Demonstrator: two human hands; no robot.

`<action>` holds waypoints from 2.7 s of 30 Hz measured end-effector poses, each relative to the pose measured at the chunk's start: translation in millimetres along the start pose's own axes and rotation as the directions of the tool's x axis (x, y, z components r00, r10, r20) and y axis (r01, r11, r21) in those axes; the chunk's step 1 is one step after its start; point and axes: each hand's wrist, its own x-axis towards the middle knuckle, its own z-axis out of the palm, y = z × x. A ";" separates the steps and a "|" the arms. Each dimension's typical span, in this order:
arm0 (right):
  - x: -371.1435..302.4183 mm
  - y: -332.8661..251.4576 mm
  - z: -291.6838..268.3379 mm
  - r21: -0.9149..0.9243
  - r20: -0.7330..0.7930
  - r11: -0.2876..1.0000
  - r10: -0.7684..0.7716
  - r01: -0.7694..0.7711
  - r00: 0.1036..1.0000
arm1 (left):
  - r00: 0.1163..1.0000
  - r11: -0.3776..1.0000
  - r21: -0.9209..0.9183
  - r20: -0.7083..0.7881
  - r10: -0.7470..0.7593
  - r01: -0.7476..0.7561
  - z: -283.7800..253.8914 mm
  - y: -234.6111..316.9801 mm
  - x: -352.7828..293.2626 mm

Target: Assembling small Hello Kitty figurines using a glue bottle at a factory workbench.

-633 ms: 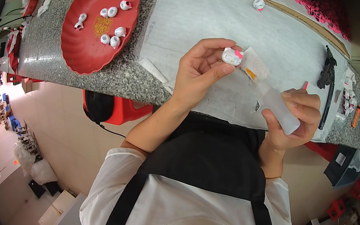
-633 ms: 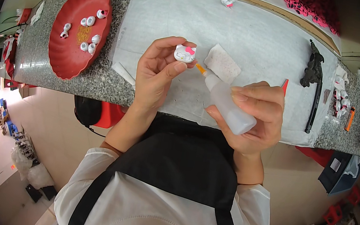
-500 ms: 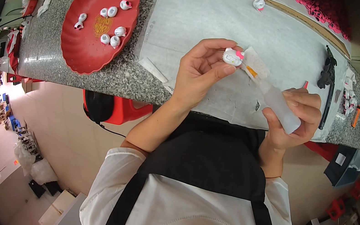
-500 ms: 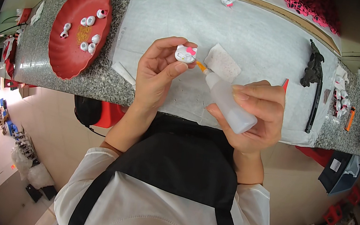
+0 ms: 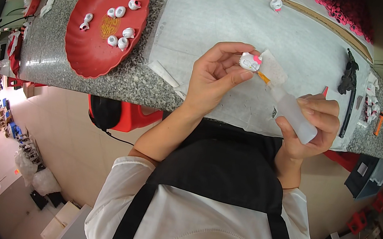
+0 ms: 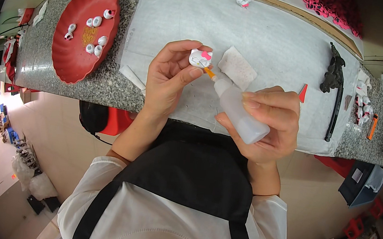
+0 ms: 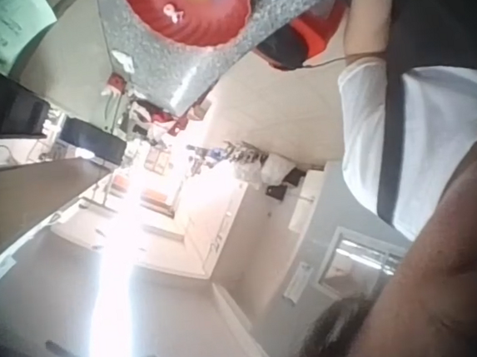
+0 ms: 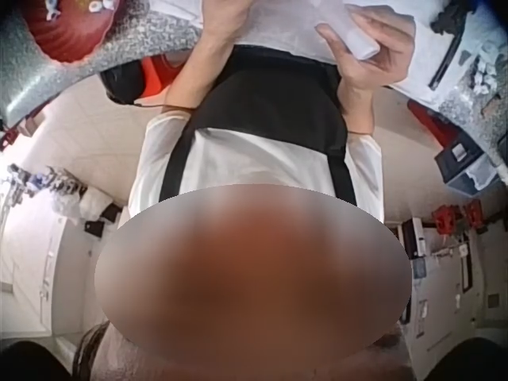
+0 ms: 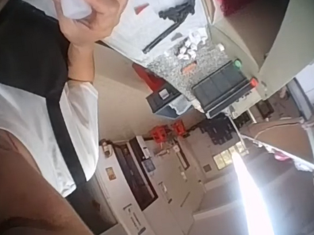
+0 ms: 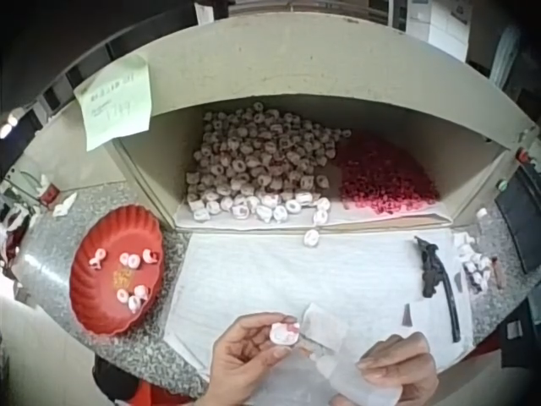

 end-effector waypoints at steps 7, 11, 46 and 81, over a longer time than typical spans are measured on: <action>-0.6 -0.2 -1.4 0.051 -0.023 0.999 -0.018 0.019 1.000 | 1.000 1.000 -0.017 -0.020 0.007 -0.008 0.8 -0.3 -0.1; -0.5 1.4 -1.8 0.007 -0.034 1.000 -0.018 0.018 0.999 | 1.000 1.000 -0.012 -0.016 0.003 -0.003 -0.1 -0.1 -0.2; 3.2 -0.8 2.4 0.071 0.017 0.997 -0.019 0.018 1.000 | 0.993 0.973 0.197 0.039 0.113 -0.119 -0.9 -6.1 -0.7; 124.0 156.7 -30.0 -0.866 0.129 0.499 0.200 0.012 0.971 | 0.993 0.992 -0.124 -0.114 0.021 -0.035 -0.4 2.9 1.1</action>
